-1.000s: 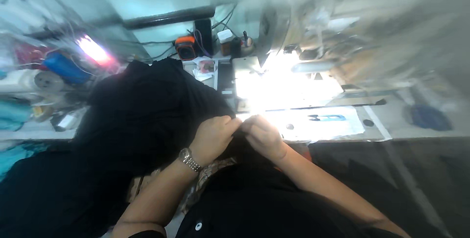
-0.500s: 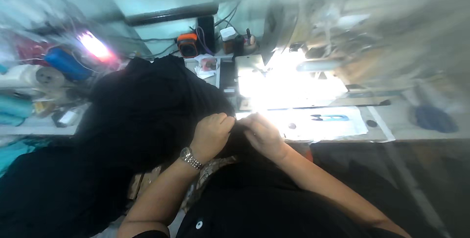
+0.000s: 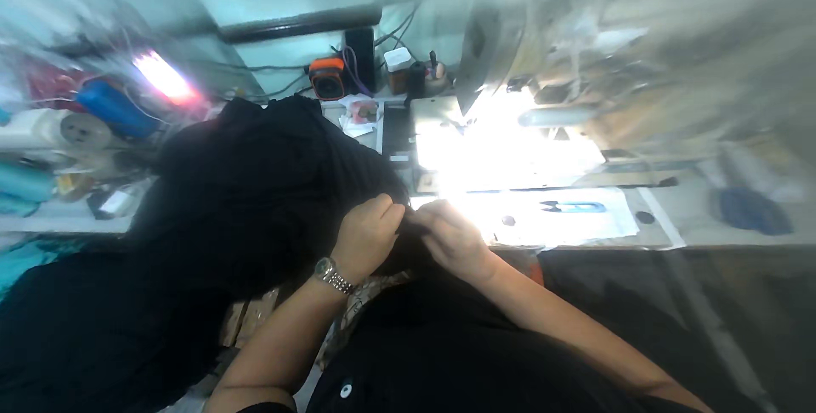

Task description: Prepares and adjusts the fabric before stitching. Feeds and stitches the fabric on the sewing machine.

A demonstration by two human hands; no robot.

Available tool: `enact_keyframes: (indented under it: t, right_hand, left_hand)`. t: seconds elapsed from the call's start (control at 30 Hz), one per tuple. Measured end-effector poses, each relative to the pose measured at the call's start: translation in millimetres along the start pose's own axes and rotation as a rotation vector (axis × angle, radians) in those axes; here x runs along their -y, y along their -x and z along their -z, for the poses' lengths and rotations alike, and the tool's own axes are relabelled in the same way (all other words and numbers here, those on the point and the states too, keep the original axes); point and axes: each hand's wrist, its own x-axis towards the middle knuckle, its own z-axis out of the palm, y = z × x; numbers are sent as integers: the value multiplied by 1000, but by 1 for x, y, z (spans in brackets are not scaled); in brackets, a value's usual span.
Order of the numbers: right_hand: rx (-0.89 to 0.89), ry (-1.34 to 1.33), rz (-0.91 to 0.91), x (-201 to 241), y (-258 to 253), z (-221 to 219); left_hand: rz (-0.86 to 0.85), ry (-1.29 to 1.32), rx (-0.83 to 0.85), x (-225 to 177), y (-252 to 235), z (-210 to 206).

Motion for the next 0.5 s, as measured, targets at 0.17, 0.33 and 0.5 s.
enact_keyframes:
  t: [0.17,0.33,0.5]
  right_hand:
    - [43,18,-36,-5,2,-2]
    - [125,48,-98,-11,5,-11]
    - [192,47,-37,-10,-3,-24]
  left_hand:
    - [48,-25,23,8,6,-7]
    - [106,20,82,10,16,-3]
    - [140,17,62,17,32,1]
